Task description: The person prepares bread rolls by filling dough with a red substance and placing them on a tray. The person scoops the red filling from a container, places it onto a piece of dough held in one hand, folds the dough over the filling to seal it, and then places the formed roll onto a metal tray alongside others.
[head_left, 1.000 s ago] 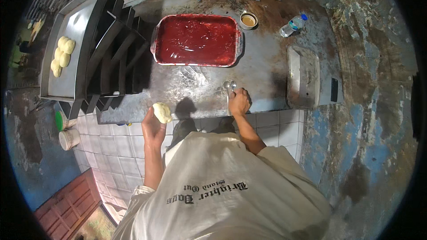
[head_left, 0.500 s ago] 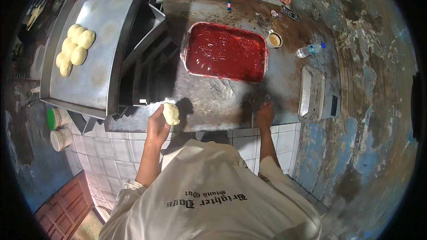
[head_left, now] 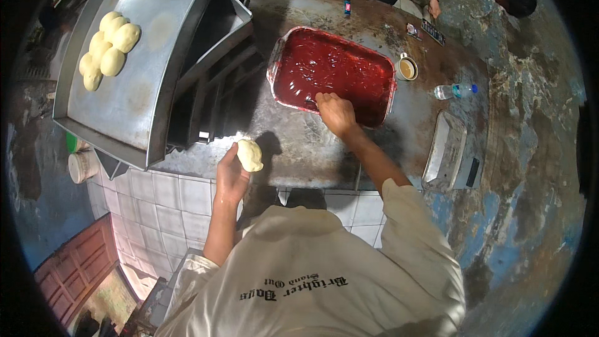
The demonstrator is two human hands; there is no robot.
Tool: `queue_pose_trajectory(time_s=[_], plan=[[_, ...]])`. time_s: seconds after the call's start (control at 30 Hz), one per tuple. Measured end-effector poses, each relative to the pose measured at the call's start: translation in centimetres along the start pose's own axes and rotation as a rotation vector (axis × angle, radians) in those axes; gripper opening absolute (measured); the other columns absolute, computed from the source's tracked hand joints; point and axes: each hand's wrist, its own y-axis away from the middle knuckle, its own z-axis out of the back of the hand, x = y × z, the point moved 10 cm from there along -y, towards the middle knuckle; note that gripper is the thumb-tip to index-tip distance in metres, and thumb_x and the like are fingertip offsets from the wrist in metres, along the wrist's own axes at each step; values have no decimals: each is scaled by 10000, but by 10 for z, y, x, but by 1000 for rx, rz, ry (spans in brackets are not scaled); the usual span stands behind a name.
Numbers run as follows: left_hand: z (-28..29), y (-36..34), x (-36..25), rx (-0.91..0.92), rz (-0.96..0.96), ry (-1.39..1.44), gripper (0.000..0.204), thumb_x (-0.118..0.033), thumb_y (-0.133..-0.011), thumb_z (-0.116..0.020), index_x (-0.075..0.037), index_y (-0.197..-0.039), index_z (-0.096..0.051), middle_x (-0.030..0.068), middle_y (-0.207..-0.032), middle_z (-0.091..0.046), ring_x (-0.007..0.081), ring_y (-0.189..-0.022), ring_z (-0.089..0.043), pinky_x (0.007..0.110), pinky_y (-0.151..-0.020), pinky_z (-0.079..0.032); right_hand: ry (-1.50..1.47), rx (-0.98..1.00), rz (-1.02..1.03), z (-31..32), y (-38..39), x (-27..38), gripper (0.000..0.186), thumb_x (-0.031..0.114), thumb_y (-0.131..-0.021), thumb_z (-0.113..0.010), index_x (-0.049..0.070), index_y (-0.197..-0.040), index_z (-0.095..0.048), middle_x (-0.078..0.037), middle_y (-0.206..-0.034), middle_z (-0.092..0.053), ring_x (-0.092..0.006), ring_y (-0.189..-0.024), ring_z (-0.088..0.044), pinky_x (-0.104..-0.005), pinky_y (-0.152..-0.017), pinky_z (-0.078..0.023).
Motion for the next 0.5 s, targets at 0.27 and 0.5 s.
queue_pose_trajectory(time_s=[0.27, 0.5], plan=[[-4, 3, 8, 17, -34, 7, 317, -262, -1075, -564, -3, -1254, -606, 132, -1209, -703, 254, -1112, -692, 408, -1004, -548, -15, 180, -37, -12, -12, -6, 211, 160, -966, -529, 54, -1012, -705, -162, -960, -753, -343, -909, -752, -479, -758, -600], [-28, -13, 17, 125, -39, 38, 339, -298, -1085, -546, -9, -1251, -610, 135, -1212, -695, 261, -1116, -681, 420, -983, -555, -825, 153, 19, 9, 10, -21, 219, 249, -1005, -660, 42, -933, -648, -75, -786, -701, -261, -781, -701, -383, -727, -541]])
